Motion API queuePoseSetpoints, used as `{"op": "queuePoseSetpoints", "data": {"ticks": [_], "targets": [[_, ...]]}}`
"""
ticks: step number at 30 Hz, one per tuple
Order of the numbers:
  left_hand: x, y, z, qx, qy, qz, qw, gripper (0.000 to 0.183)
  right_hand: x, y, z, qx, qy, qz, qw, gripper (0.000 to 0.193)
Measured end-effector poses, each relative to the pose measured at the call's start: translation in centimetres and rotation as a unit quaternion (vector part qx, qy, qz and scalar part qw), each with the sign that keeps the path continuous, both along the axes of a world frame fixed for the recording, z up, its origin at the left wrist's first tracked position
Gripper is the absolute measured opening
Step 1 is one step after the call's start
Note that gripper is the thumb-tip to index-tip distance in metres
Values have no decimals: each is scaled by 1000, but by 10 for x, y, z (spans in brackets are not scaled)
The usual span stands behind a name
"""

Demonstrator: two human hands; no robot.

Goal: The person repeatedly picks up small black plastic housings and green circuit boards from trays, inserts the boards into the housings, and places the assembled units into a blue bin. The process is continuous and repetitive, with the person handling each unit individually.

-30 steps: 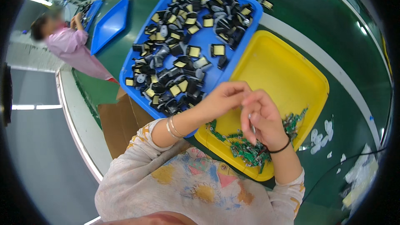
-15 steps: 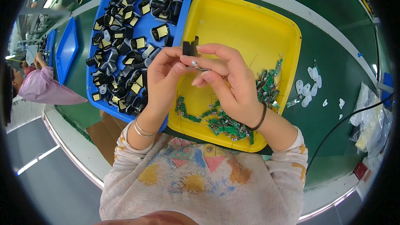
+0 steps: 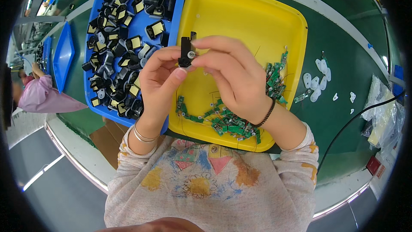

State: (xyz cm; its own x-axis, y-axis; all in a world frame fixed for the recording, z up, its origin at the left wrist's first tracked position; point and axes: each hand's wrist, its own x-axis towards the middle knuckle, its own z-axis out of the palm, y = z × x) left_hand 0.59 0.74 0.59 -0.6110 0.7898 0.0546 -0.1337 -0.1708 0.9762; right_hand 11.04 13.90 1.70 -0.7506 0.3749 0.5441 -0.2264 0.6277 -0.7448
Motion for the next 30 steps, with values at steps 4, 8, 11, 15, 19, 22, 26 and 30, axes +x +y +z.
{"op": "queuePoseSetpoints", "data": {"ticks": [4, 8, 11, 15, 19, 22, 26, 30], "targets": [[0, 1, -2, 6, -7, 20, 1000, 26, 3, 3, 7, 85, -2, -20, 996, 25], [1, 0, -2, 2, -9, 21, 1000, 26, 4, 4, -3, 127, 62, 3, 990, 28], [1, 0, -2, 2, -7, 12, 1000, 25, 4, 7, -5, 151, 102, 32, 983, 28], [-1, -1, 2, -7, -5, 4, 1000, 24, 1, 8, -2, 165, 83, 46, 982, 26], [-3, -2, 0, -10, -11, 5, 1000, 24, -1, 7, -4, 142, 68, 54, 986, 25], [-4, -2, 0, -21, -1, 13, 1000, 24, 0, 6, -7, 131, 51, 51, 989, 26], [-4, -2, 2, -12, 9, 13, 1000, 24, 0, 5, -5, 102, 39, 55, 993, 27], [-4, -2, 2, -11, 6, 16, 1000, 26, 0, 4, -4, 72, 26, 57, 995, 27]]}}
